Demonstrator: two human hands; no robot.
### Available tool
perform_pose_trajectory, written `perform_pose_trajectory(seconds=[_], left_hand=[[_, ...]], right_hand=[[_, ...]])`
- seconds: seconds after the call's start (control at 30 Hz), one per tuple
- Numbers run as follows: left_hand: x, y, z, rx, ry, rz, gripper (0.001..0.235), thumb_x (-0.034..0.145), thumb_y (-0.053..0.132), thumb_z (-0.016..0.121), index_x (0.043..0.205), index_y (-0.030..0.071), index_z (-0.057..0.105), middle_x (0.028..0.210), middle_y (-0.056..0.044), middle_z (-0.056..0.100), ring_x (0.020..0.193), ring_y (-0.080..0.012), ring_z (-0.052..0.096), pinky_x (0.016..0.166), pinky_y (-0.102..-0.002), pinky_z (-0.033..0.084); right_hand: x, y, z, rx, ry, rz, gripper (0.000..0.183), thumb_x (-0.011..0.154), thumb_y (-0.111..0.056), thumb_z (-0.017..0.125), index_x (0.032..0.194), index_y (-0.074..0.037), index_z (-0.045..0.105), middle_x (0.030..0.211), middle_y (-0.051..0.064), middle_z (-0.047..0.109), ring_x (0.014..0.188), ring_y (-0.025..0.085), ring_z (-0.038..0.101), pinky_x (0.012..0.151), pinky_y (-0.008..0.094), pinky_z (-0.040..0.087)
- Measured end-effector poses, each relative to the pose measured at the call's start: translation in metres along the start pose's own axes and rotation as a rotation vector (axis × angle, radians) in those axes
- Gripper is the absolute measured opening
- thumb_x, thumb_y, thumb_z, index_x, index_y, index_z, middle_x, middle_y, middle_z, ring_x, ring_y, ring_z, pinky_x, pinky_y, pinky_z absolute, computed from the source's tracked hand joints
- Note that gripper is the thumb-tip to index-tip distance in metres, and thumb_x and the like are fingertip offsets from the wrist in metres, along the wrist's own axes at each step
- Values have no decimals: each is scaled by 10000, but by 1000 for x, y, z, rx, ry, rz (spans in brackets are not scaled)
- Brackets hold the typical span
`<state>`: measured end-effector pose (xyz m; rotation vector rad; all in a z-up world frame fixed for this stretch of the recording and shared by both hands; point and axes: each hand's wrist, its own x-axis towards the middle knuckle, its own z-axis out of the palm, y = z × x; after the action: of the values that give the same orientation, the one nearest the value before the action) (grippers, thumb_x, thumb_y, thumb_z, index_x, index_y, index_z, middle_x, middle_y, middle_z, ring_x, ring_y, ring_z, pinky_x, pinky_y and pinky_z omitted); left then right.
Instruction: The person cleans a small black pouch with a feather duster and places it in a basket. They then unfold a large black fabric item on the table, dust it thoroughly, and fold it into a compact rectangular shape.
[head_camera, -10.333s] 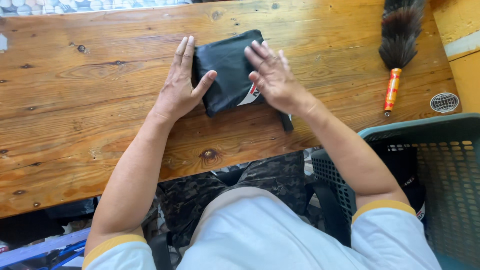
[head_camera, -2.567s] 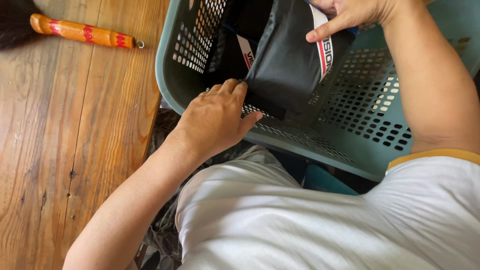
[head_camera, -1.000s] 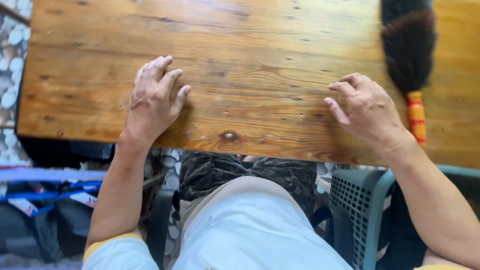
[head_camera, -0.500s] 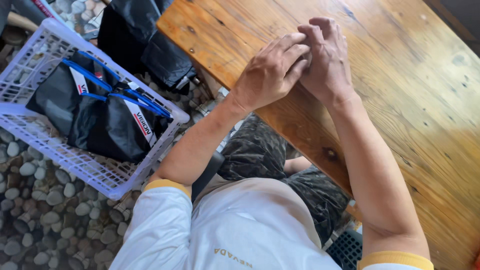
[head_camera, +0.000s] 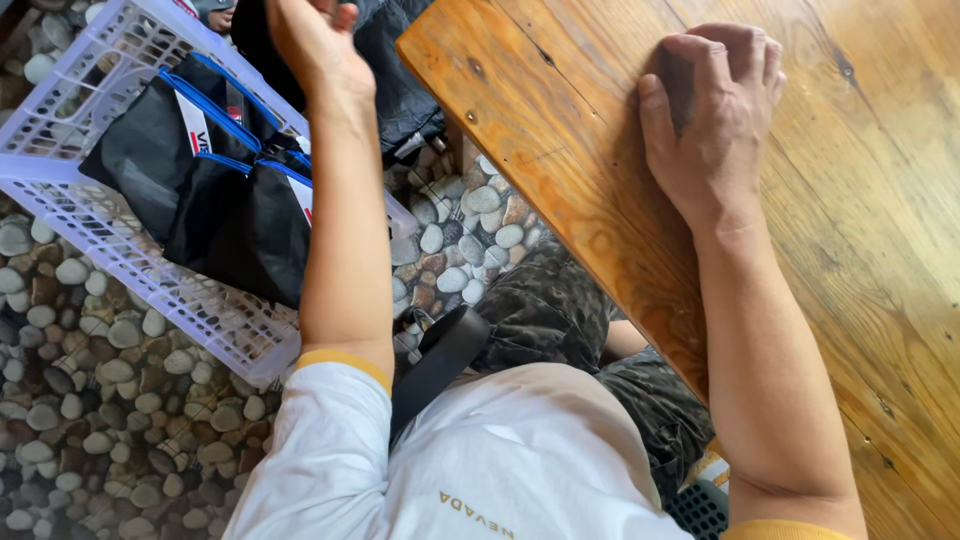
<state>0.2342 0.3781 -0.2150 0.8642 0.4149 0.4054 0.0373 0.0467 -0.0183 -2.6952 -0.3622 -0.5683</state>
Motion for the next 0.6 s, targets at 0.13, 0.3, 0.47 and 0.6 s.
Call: perform_pose_trajectory(seconds=[0.13, 0.3, 0.47, 0.6], left_hand=[[20, -123, -21, -99, 239, -756, 145, 638, 167, 570, 574, 52, 509, 686, -109, 596, 612, -314, 565, 654, -479, 503], [17, -192, -63, -115, 408, -849, 203, 772, 213, 548, 854, 29, 527, 883, -176, 596, 794, -357, 609, 727, -544, 539], [7, -233, -95, -113, 601, -1004, 384, 945, 273, 519, 1214, 1, 549, 1137, -261, 596, 1029, -410, 667, 823, -626, 588], [-9, -202, -80, -116, 794, -914, 551, 974, 405, 540, 1359, 50, 370, 1278, -225, 554, 1043, -369, 596, 745, -528, 452]], right_hand=[[0, 2, 3, 30, 6, -31, 228, 1130, -164, 657, 1239, 35, 639, 1251, 228, 539, 1115, 408, 473, 957, 561, 377], [2, 0, 3, 31, -16, -21, 281, 1180, -236, 607, 1263, 31, 638, 1276, 221, 530, 1136, 395, 476, 980, 554, 373], [2, 0, 2, 37, -30, 9, 215, 1135, -150, 658, 1265, 19, 636, 1287, 223, 537, 1149, 401, 476, 995, 552, 365], [3, -1, 2, 52, -40, 0, 232, 1128, -124, 671, 1273, 53, 638, 1280, 234, 523, 1160, 405, 473, 1006, 557, 359]])
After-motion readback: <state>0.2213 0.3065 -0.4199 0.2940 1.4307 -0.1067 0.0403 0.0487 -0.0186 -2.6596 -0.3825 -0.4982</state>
